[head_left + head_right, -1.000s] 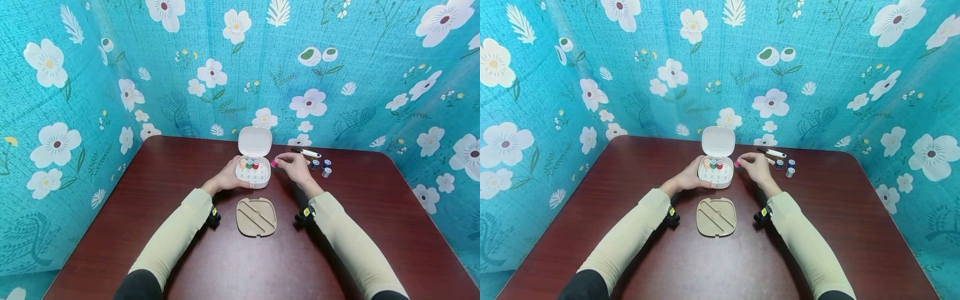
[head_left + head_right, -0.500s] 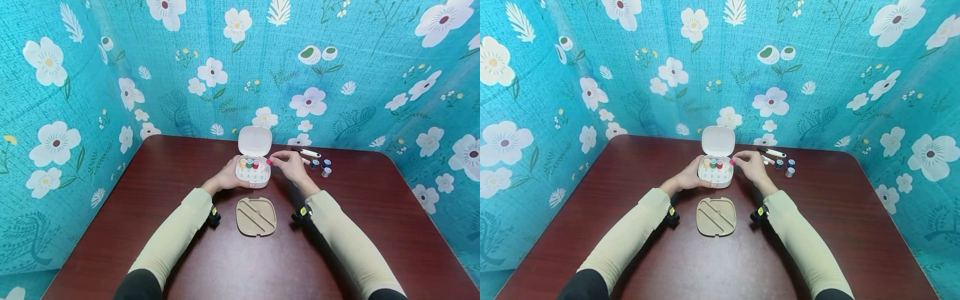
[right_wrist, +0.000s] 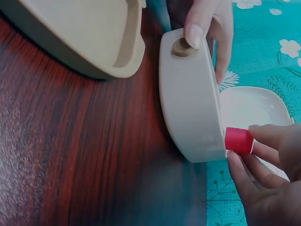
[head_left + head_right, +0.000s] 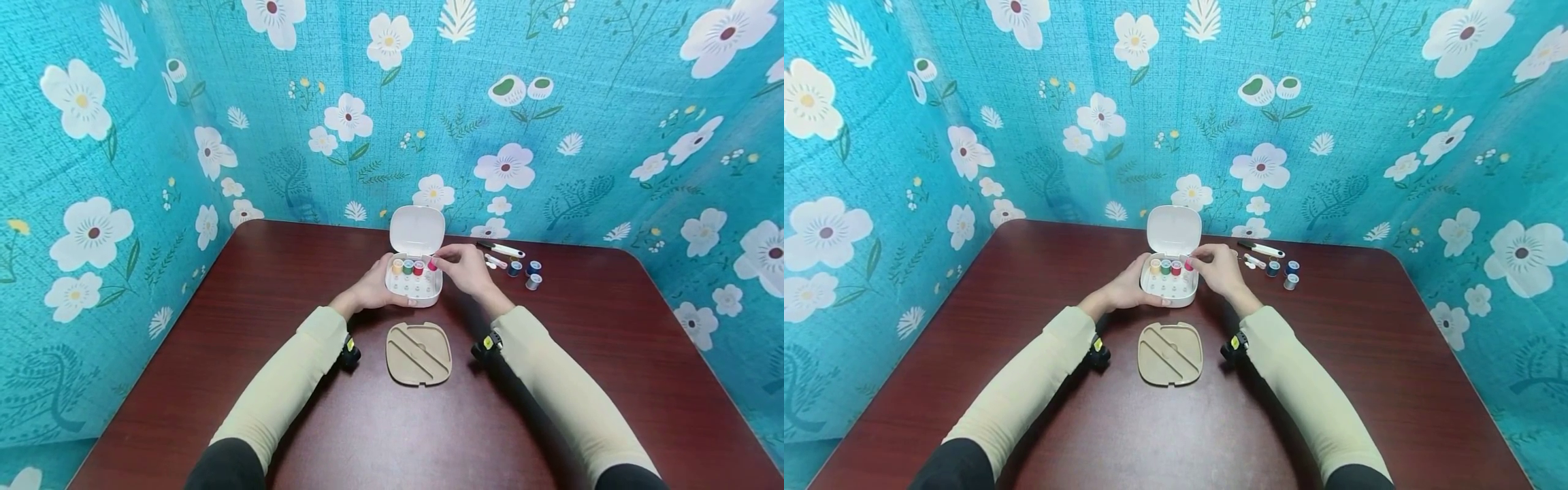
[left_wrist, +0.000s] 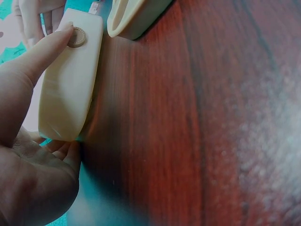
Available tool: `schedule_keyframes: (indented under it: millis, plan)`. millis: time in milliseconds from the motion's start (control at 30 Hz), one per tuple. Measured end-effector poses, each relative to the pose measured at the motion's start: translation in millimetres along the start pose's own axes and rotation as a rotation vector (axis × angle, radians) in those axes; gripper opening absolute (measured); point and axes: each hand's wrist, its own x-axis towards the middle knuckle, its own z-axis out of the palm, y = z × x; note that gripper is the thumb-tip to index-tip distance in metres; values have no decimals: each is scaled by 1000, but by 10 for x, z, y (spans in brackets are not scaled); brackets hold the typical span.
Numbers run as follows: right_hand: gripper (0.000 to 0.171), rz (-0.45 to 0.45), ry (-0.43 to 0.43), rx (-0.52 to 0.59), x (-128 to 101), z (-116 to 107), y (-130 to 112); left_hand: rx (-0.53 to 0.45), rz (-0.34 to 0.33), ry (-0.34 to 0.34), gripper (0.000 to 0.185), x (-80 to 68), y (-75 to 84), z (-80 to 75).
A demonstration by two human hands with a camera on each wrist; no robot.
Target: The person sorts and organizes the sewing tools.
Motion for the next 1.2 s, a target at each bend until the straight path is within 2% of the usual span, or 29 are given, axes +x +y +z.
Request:
schedule_keyframes:
  millis: [200,533,800,1200]
  plan:
    - [15,-49,4,-71,42,31,16,-3,12,-1,107,6,2,2]
    - [14,-36,0,-95,60,38,55,7,2,-3,108,4,6,-4]
    - [17,-38,-43,-143,63,50,14,6,3,-2,107,8,-4,-6]
    - [18,-148,-55,-262,57,129,44,24,-8,3,109,-1,-4,-2]
